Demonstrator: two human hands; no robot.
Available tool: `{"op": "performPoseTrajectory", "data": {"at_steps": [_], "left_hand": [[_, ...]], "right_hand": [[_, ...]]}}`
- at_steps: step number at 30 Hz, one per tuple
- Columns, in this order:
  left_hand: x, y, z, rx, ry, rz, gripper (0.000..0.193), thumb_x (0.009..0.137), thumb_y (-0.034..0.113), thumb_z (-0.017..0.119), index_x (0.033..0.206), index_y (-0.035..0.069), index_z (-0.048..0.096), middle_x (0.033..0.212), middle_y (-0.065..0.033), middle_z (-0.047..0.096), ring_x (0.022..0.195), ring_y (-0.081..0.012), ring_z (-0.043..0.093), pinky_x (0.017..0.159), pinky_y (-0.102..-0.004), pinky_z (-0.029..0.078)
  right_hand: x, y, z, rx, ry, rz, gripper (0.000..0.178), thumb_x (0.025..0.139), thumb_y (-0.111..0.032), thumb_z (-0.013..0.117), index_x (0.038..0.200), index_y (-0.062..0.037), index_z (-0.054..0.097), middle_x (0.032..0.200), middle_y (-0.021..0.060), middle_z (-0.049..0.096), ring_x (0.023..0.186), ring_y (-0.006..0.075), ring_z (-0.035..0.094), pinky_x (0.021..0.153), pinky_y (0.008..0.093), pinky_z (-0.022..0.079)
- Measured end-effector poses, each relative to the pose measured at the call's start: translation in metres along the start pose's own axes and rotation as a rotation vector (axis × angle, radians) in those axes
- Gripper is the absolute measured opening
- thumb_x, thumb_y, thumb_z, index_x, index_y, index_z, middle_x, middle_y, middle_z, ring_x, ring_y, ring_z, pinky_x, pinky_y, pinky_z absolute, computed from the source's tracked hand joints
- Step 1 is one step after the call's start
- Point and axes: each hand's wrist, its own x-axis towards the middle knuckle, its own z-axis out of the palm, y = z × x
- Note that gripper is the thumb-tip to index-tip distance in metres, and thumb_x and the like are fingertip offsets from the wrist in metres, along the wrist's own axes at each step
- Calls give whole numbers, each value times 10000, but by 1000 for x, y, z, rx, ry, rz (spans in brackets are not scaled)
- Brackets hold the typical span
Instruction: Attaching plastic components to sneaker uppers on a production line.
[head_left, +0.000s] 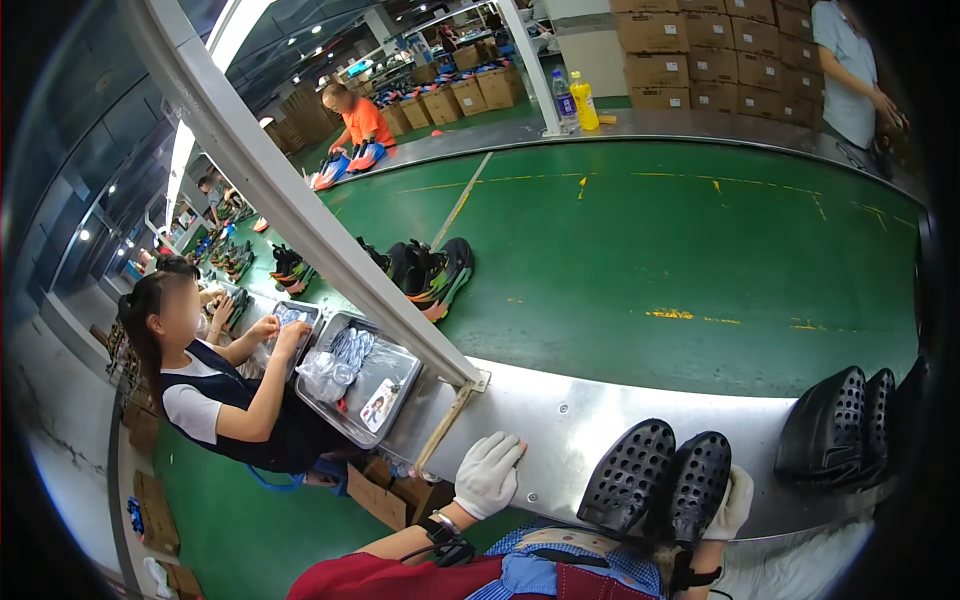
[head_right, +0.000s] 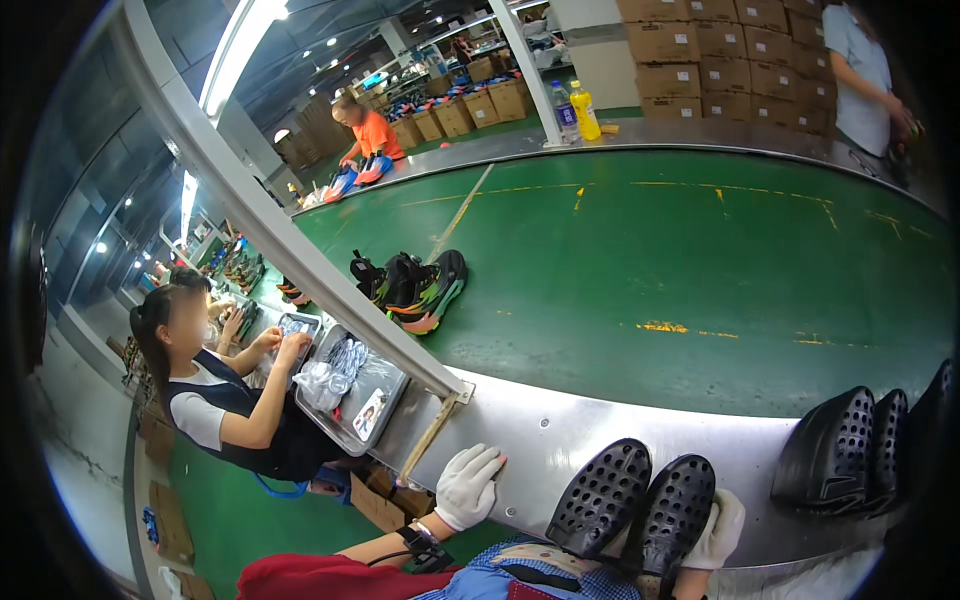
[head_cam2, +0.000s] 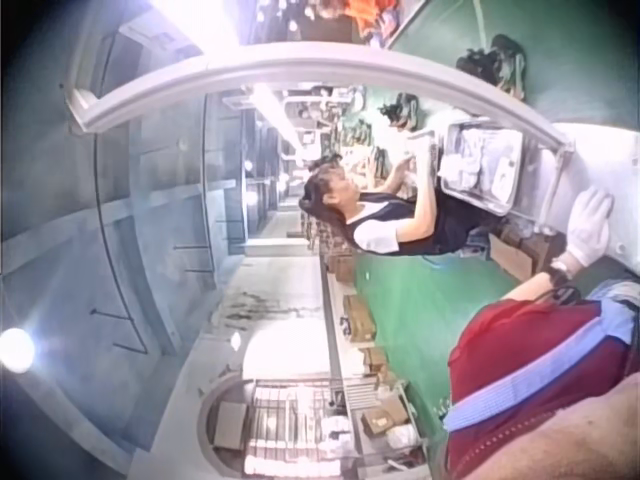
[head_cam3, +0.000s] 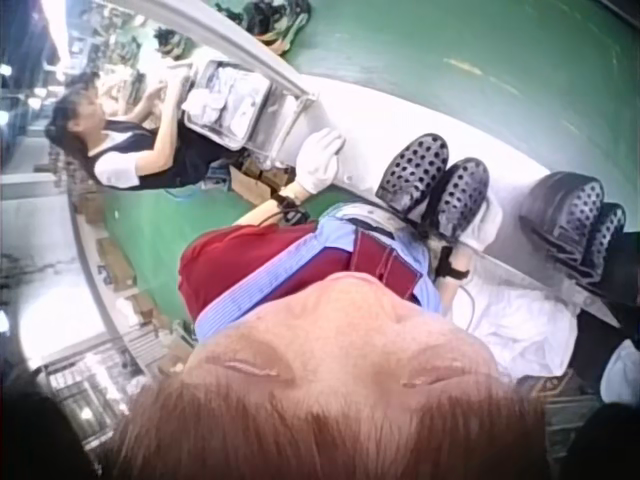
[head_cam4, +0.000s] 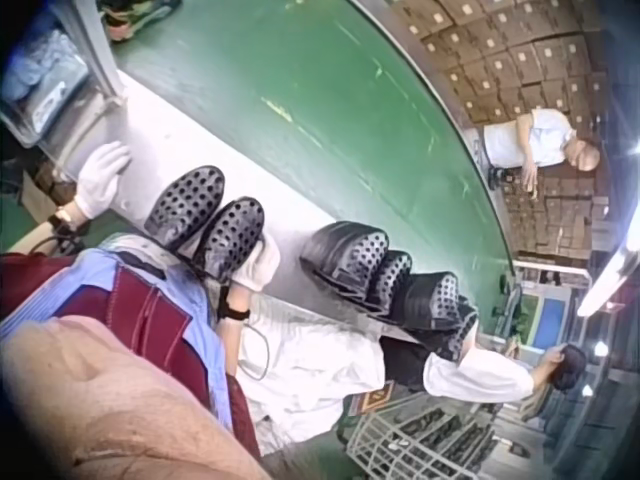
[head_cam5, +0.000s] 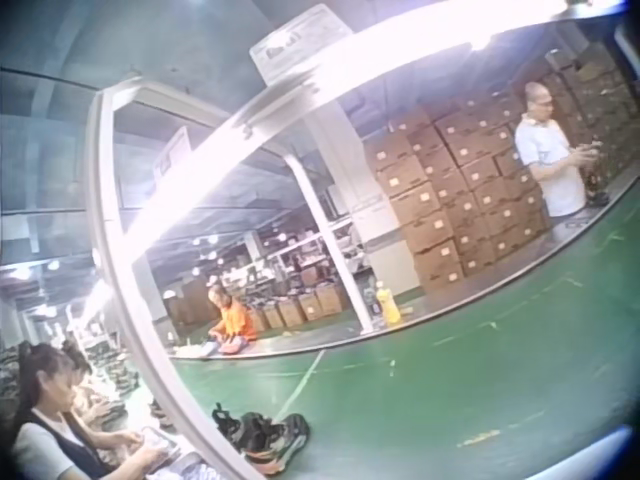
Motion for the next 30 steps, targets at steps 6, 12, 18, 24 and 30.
{"op": "performPoseTrajectory", "data": {"at_steps": [6, 12, 18, 24, 30], "left_hand": [[-2, 2, -4, 10, -12, -54, 369, 725, 29, 590, 1081, -15, 677, 1120, -156, 654, 1084, -333, 600, 960, -440, 472], [-6, -2, 1, -39, 12, -53, 384, 730, 27, 596, 1105, -2, 671, 1145, -146, 645, 1110, -330, 590, 975, -437, 473], [-11, -2, -3, -30, 1, -77, 411, 724, 31, 599, 1129, 4, 665, 1160, -137, 643, 1122, -324, 585, 990, -434, 468], [-9, -3, -2, -45, -17, -66, 425, 723, 30, 602, 1143, 5, 661, 1166, -133, 643, 1132, -321, 583, 998, -434, 464], [-9, -4, -2, -41, -11, -63, 421, 727, 25, 600, 1142, 7, 663, 1168, -136, 643, 1134, -319, 584, 994, -435, 466]], "right_hand": [[-10, 11, 4, 71, 17, 59, 181, 966, -138, 523, 1019, 11, 612, 983, 149, 597, 921, 292, 576, 888, 374, 451], [-10, 30, 1, 28, -43, 18, 314, 890, -133, 650, 1164, 6, 587, 1035, 82, 592, 963, 181, 574, 903, 298, 446], [-11, 51, 2, 168, -70, -41, 359, 888, -130, 646, 1205, 20, 566, 1079, 80, 578, 1000, 185, 564, 923, 307, 440], [-10, -21, 5, 399, -2, 182, 350, 909, -107, 620, 1226, 22, 545, 1103, 68, 573, 1016, 168, 564, 935, 295, 447], [-6, -22, 3, 396, -50, 216, 325, 931, -92, 600, 1231, 18, 539, 1112, 62, 573, 1002, 146, 572, 918, 287, 470]]}}
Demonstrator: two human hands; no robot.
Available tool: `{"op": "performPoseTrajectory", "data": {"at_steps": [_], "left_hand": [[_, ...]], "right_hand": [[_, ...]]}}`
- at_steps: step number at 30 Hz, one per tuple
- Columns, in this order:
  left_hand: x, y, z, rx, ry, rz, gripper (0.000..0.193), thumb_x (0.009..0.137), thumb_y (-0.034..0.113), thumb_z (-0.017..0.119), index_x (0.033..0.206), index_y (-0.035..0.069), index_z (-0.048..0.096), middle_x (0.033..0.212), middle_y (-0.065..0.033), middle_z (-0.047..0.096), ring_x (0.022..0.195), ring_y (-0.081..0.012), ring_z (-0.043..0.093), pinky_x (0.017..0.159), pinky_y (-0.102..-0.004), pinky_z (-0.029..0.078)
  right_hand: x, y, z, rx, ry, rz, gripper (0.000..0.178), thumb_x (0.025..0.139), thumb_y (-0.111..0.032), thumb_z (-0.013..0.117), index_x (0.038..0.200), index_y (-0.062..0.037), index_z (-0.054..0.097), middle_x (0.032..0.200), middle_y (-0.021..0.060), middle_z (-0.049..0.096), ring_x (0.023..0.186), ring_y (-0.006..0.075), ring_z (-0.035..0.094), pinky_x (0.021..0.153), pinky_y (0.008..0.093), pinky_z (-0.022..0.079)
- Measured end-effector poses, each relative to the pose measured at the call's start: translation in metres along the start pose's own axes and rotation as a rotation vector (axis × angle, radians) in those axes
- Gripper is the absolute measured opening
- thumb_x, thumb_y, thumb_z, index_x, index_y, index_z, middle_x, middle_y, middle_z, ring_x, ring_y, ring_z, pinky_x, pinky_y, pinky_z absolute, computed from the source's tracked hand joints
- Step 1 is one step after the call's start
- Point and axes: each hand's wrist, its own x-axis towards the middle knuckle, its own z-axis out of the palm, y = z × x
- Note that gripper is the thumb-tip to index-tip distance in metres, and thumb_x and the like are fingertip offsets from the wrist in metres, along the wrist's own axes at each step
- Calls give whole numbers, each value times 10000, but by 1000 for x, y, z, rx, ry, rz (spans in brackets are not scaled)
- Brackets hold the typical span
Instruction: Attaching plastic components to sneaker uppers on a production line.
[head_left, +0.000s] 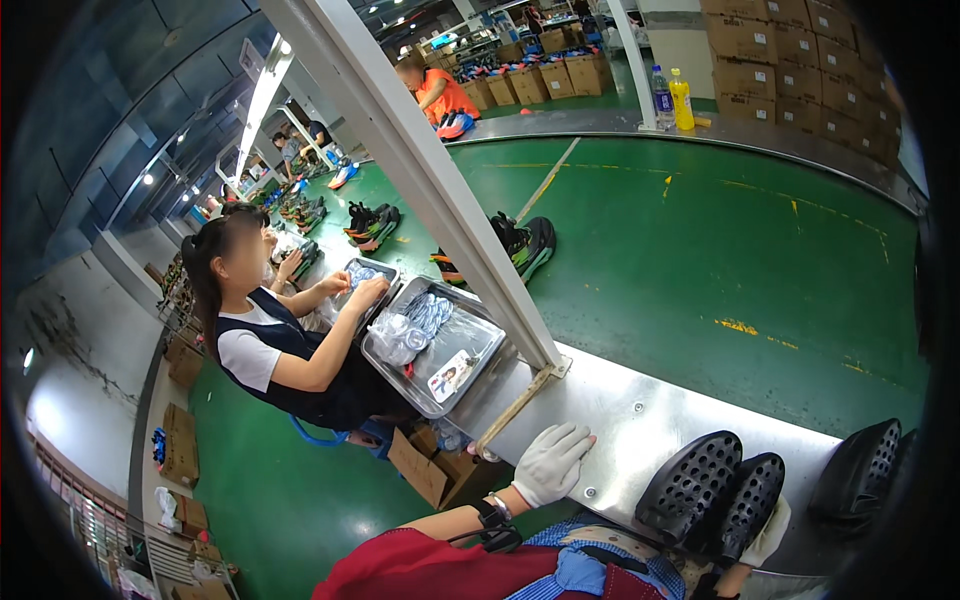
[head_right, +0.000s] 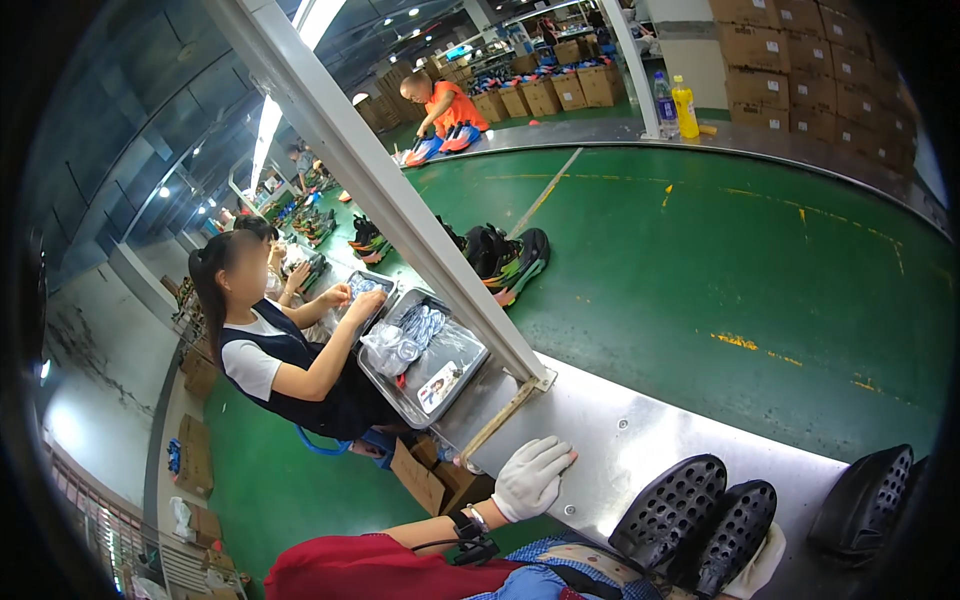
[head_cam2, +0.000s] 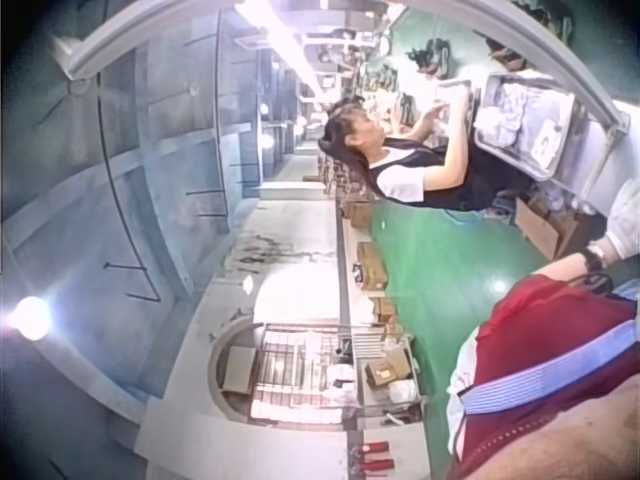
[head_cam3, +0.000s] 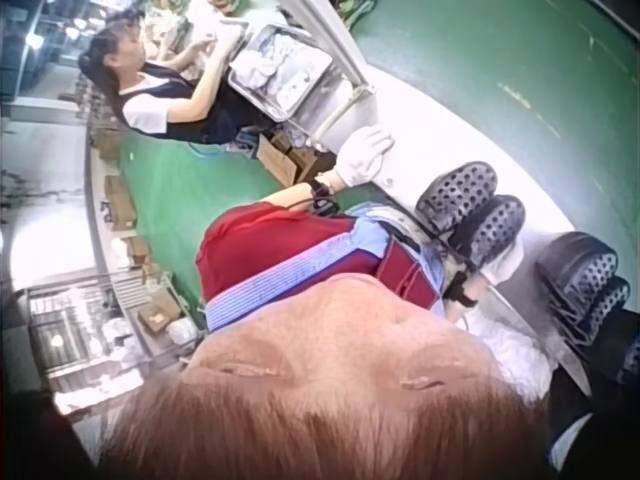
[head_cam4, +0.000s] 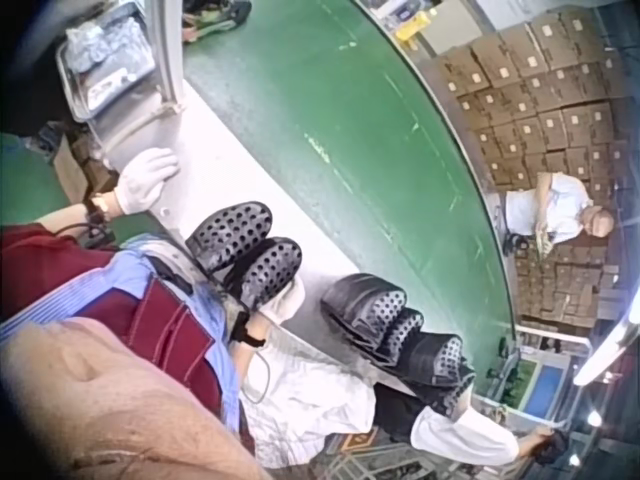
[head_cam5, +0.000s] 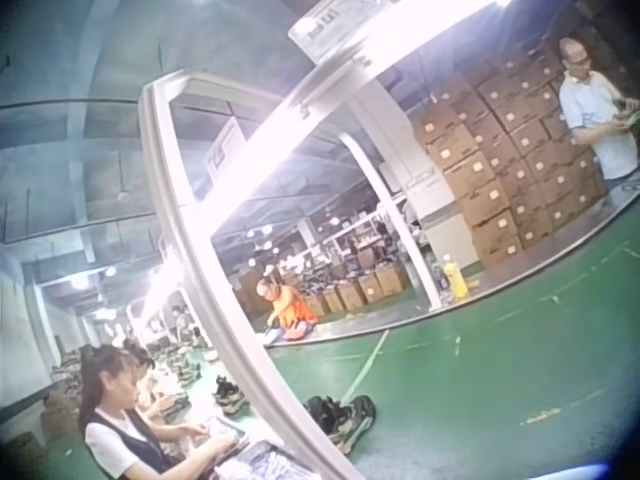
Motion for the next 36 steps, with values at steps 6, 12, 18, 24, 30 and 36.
{"op": "performPoseTrajectory", "data": {"at_steps": [6, 12, 18, 24, 30, 36], "left_hand": [[1, 1, 1, 6, 1, 0, 420, 727, 22, 598, 1141, 7, 665, 1170, -135, 644, 1135, -318, 585, 993, -435, 469], [1, 1, 1, 5, -2, 6, 417, 724, 25, 599, 1135, 7, 669, 1168, -135, 645, 1130, -319, 587, 991, -434, 471], [2, 3, -2, -4, 5, -1, 414, 725, 28, 595, 1132, 3, 669, 1163, -138, 643, 1128, -320, 586, 988, -435, 472], [2, 1, -2, -4, -2, -6, 421, 722, 30, 596, 1136, 2, 667, 1162, -139, 644, 1128, -322, 586, 992, -437, 469], [2, 1, -2, -14, -5, 2, 426, 723, 29, 594, 1142, 2, 665, 1171, -141, 644, 1129, -323, 586, 995, -436, 468], [2, 2, -1, -10, -4, -7, 421, 725, 28, 595, 1139, 2, 666, 1169, -140, 645, 1129, -323, 585, 995, -434, 468]], "right_hand": [[-1, -11, 3, 12, 1, -25, 330, 931, -111, 608, 1227, 18, 540, 1109, 59, 574, 1002, 145, 570, 917, 286, 468], [-1, -14, 2, -113, 1, -64, 327, 924, -129, 618, 1207, 17, 544, 1081, 61, 578, 976, 147, 571, 901, 282, 466], [10, 104, -39, -9, -43, -44, 352, 912, -149, 623, 1212, 18, 544, 1074, 66, 575, 971, 158, 568, 896, 299, 457], [12, 90, -41, -203, -65, -91, 367, 908, -151, 626, 1226, 13, 543, 1089, 78, 572, 995, 170, 568, 910, 304, 454], [11, 72, -37, -315, -62, -153, 356, 895, -138, 633, 1208, 12, 555, 1062, 73, 570, 970, 168, 566, 891, 300, 453], [10, 76, -36, -237, -52, -132, 346, 891, -139, 642, 1191, 14, 561, 1036, 66, 572, 939, 164, 567, 864, 292, 455]]}}
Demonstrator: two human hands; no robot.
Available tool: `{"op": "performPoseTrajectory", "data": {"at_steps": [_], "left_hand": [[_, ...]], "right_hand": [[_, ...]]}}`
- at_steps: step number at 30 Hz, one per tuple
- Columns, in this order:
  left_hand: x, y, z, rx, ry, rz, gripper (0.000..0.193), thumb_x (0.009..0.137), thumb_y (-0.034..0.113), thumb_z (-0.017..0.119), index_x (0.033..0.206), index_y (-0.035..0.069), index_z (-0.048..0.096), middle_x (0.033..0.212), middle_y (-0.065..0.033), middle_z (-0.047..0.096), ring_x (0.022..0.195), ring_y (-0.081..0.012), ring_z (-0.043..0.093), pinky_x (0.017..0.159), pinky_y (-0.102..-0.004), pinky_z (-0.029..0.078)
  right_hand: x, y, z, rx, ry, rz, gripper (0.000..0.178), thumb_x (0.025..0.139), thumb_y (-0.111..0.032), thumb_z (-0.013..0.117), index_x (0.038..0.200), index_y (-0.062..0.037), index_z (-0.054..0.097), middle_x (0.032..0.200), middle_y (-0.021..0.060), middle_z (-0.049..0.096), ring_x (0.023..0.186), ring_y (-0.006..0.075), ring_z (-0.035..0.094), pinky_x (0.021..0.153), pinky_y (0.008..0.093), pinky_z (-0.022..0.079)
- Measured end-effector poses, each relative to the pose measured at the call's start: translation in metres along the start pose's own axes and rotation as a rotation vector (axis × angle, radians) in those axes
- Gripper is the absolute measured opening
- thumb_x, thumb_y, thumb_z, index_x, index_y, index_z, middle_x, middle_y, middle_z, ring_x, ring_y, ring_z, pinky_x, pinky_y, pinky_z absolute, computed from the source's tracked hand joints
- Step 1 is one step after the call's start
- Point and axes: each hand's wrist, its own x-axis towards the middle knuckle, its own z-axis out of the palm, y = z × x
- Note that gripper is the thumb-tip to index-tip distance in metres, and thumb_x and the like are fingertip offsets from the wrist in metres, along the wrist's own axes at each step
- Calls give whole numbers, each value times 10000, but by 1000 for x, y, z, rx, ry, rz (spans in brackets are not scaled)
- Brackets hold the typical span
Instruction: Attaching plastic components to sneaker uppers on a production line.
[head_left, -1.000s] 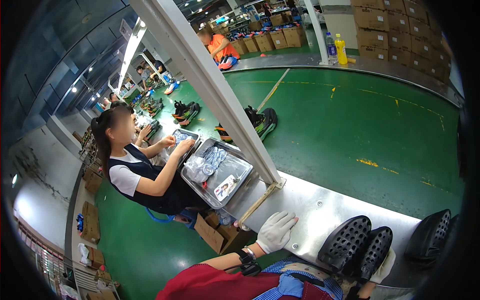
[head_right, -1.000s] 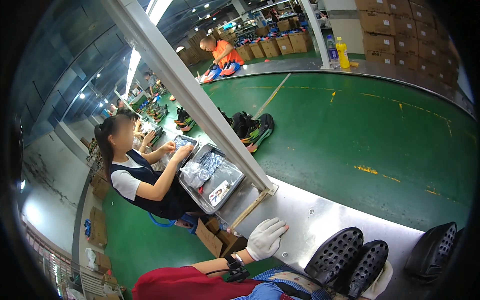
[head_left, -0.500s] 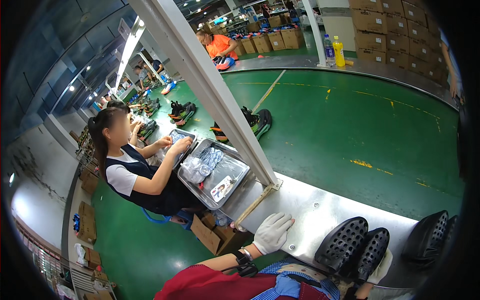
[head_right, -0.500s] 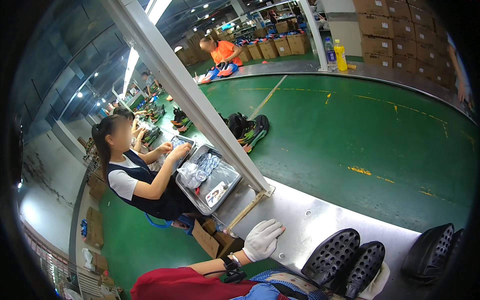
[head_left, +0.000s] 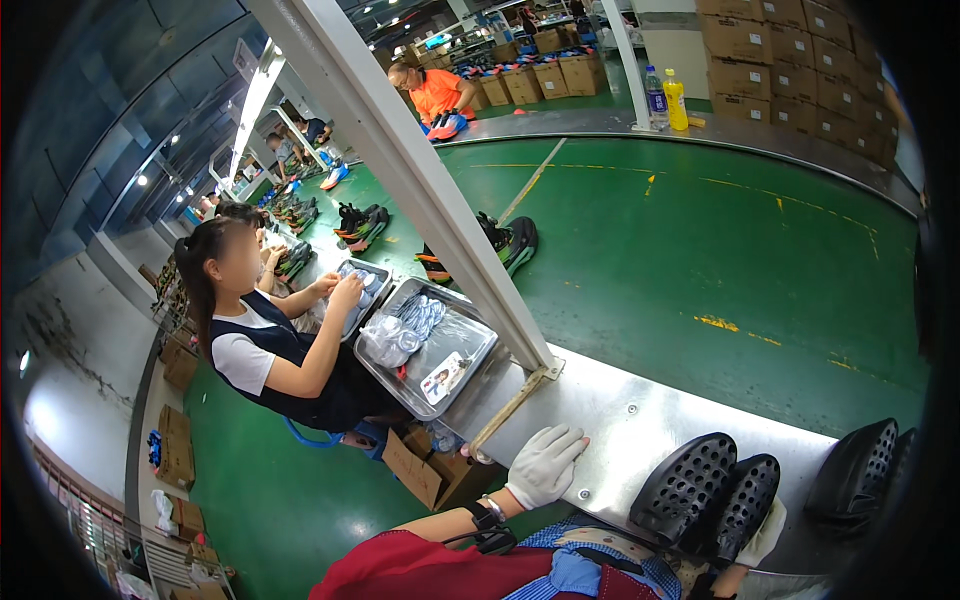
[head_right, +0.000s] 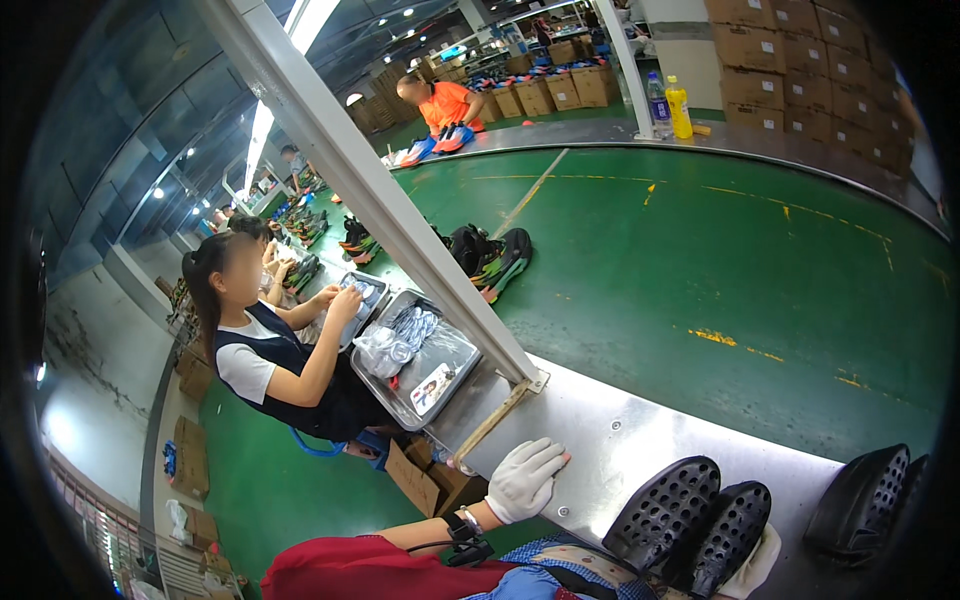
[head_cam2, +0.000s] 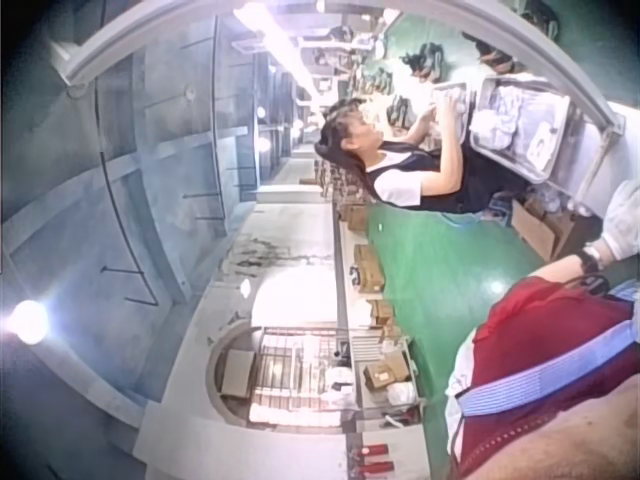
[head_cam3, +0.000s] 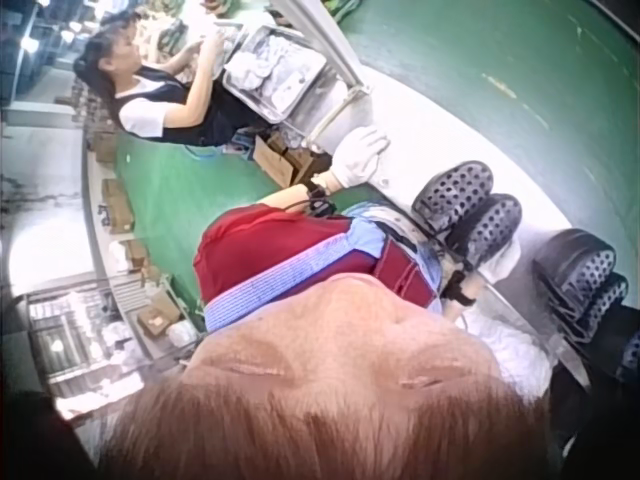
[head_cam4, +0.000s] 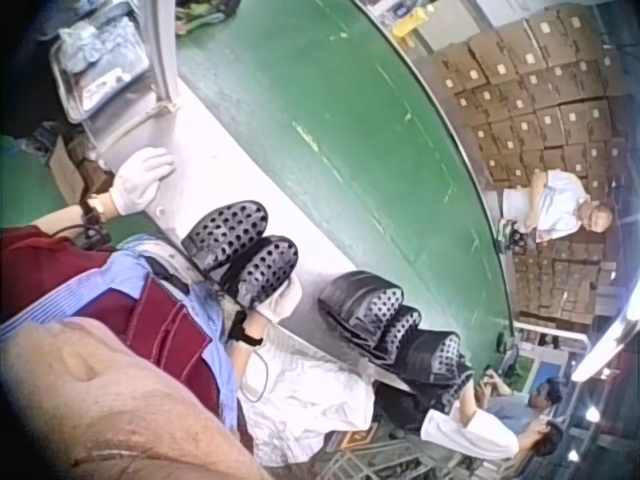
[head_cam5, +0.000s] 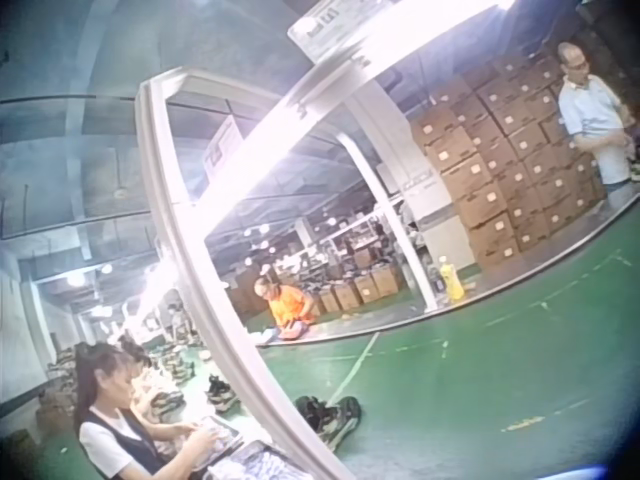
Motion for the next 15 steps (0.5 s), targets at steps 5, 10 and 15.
{"op": "performPoseTrajectory", "data": {"at_steps": [5, 10, 15], "left_hand": [[0, -1, 0, 6, 9, 8, 417, 726, 30, 599, 1136, 4, 667, 1168, -136, 645, 1127, -322, 585, 994, -432, 468], [0, -1, 1, 13, 5, 6, 418, 723, 31, 605, 1136, 7, 666, 1169, -133, 645, 1127, -322, 586, 996, -432, 469], [0, 0, -1, 10, 8, 6, 420, 721, 28, 604, 1136, 8, 666, 1169, -134, 645, 1124, -322, 588, 997, -432, 469]], "right_hand": [[1, 1, -2, -45, -1, -57, 339, 891, -136, 644, 1184, 14, 567, 1034, 62, 569, 946, 162, 564, 868, 288, 453], [1, -18, 3, -2, 15, -86, 339, 889, -138, 646, 1181, 18, 570, 1031, 62, 567, 946, 166, 564, 874, 287, 450], [1, -13, 1, -102, 12, -72, 323, 890, -116, 644, 1174, 23, 574, 1043, 61, 568, 950, 157, 563, 875, 283, 449]]}}
